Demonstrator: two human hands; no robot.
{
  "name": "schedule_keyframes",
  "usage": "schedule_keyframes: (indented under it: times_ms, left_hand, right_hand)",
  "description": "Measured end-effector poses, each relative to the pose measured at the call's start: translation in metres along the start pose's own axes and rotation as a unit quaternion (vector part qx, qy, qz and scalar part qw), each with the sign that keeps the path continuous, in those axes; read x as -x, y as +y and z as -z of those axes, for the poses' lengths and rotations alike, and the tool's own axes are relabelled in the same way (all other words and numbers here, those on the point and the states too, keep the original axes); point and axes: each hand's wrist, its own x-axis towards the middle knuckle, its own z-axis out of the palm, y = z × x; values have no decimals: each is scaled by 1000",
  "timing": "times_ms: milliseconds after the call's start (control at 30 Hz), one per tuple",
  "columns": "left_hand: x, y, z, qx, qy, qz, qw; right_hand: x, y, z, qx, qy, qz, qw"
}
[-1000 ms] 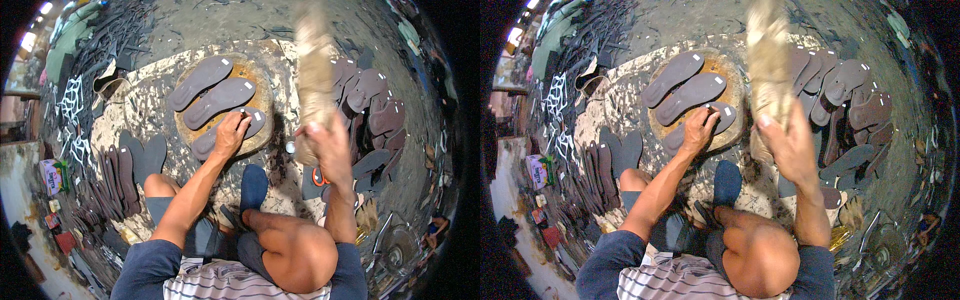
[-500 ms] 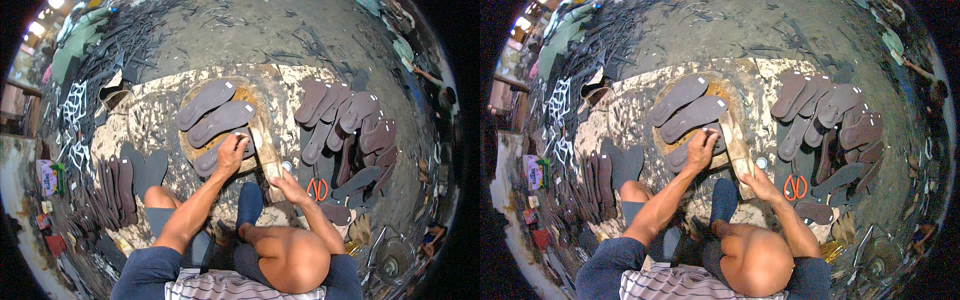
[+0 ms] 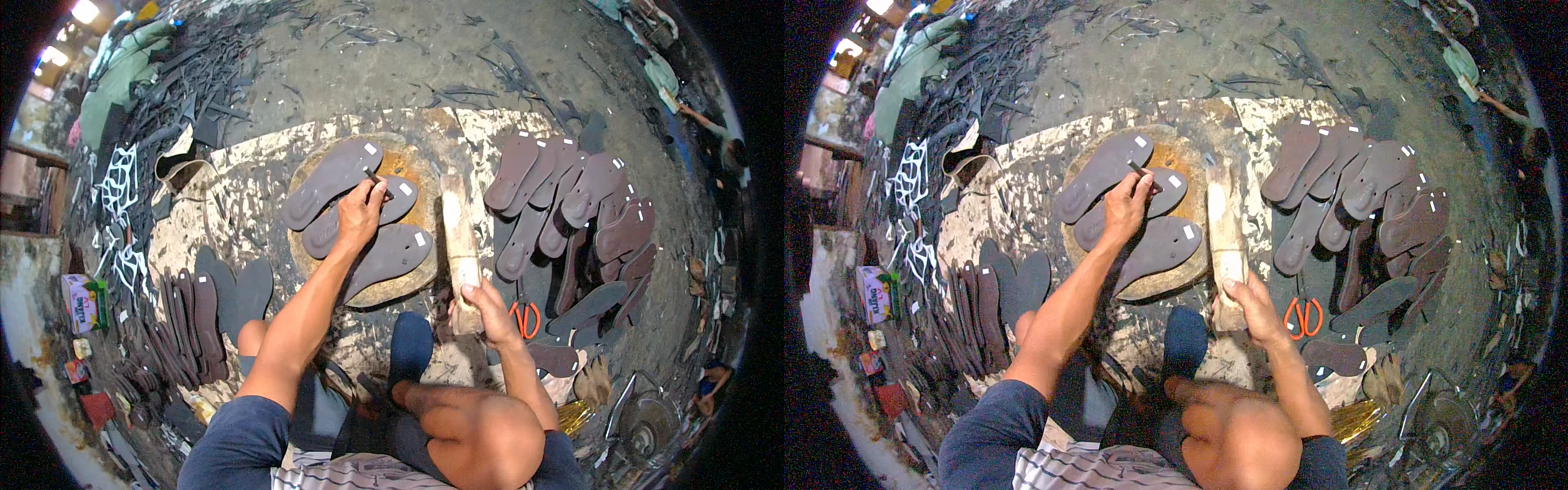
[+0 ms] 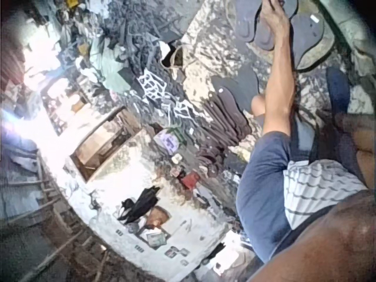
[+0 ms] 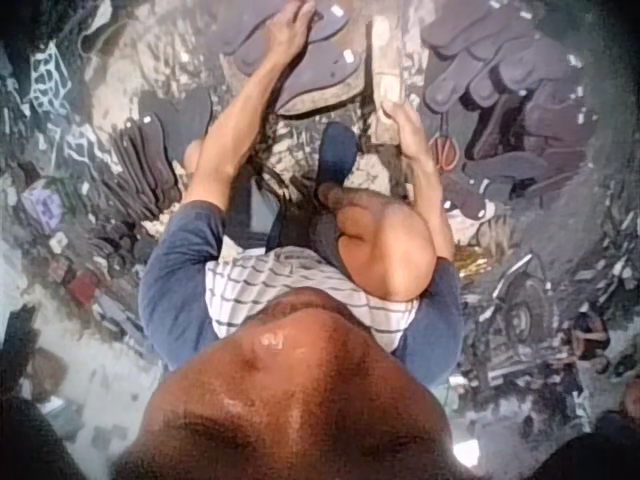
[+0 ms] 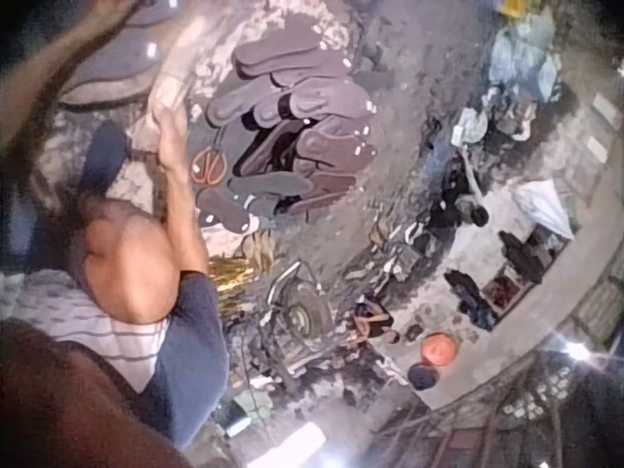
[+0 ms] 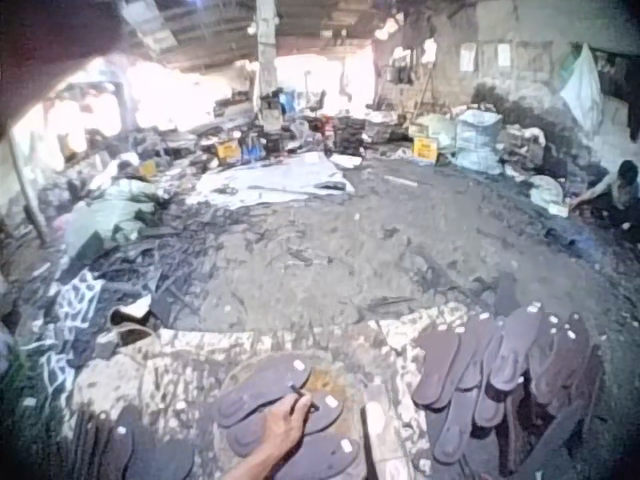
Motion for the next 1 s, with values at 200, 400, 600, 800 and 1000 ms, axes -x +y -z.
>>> schedule_keyframes:
  times_ms: [200, 400, 600, 800, 1000]
  left_hand:
    - [2, 1, -3, -27, 18, -117, 993]
    - [8, -6, 10, -91, 42, -194, 976]
    - [18, -25, -5, -104, 13, -246, 964]
    - [8, -1, -3, -34, 59, -97, 993]
    - [-50, -2, 37, 120, 134, 57, 982]
  right_hand:
    - [10, -101, -32, 89, -26, 87, 992]
    - [13, -132, -100, 160, 84, 526, 831]
    - [-59, -55, -32, 312, -154, 158, 924]
    - [-77, -26, -10, 205, -83, -44, 974]
    - [-79, -11, -13, 181, -84, -15, 980]
